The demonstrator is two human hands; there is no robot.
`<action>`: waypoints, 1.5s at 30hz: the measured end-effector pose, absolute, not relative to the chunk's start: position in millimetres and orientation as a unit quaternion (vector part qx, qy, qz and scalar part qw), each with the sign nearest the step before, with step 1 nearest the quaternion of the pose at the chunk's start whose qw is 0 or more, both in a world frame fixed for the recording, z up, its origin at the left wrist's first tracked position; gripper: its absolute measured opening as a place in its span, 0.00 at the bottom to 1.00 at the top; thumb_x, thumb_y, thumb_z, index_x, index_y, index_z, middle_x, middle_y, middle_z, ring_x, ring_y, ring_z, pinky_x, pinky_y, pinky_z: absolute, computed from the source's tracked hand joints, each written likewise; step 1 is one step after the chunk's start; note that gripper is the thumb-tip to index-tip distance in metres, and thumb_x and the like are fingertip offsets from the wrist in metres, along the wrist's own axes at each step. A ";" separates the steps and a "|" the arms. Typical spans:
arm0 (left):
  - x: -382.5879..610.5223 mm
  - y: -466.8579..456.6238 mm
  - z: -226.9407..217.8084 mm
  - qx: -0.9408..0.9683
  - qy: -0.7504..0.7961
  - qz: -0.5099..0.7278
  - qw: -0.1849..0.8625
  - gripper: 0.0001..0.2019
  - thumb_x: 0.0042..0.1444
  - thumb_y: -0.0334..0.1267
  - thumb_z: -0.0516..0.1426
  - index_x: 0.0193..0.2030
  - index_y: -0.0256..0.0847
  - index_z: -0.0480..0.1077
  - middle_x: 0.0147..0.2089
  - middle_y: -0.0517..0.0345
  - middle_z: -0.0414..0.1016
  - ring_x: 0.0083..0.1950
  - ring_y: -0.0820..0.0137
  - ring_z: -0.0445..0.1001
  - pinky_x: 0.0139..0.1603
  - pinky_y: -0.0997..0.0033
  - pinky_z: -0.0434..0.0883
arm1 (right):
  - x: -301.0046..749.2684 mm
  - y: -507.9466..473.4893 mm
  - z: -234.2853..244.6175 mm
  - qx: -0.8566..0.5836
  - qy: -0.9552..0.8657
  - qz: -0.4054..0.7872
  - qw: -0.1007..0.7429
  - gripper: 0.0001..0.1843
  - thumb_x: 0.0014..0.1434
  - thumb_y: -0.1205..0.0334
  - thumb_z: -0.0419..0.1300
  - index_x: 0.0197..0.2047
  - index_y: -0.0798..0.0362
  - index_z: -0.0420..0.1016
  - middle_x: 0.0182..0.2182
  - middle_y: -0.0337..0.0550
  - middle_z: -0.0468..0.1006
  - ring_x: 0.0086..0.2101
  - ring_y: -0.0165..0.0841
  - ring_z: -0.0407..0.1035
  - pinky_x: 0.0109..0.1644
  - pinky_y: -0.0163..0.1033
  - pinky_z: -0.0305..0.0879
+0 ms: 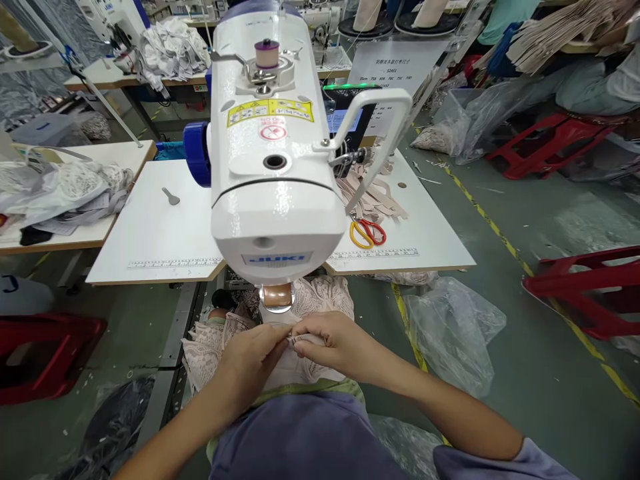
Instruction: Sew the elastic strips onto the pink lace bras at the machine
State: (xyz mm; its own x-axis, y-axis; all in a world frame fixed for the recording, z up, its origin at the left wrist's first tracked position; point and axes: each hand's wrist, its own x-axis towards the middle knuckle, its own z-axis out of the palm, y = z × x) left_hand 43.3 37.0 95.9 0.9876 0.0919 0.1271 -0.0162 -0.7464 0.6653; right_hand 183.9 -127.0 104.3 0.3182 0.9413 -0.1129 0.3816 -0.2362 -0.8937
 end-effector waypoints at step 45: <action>76.5 112.9 85.8 0.979 -0.192 0.070 -0.013 0.27 0.57 0.22 0.50 0.62 0.44 0.60 0.29 0.61 0.70 0.24 0.71 0.67 0.21 0.72 0.52 | 171.0 -94.1 41.0 -0.761 -0.347 0.104 0.539 0.20 0.66 0.58 0.54 0.60 0.48 0.60 0.39 0.42 0.71 0.27 0.28 0.67 0.28 0.34 0.62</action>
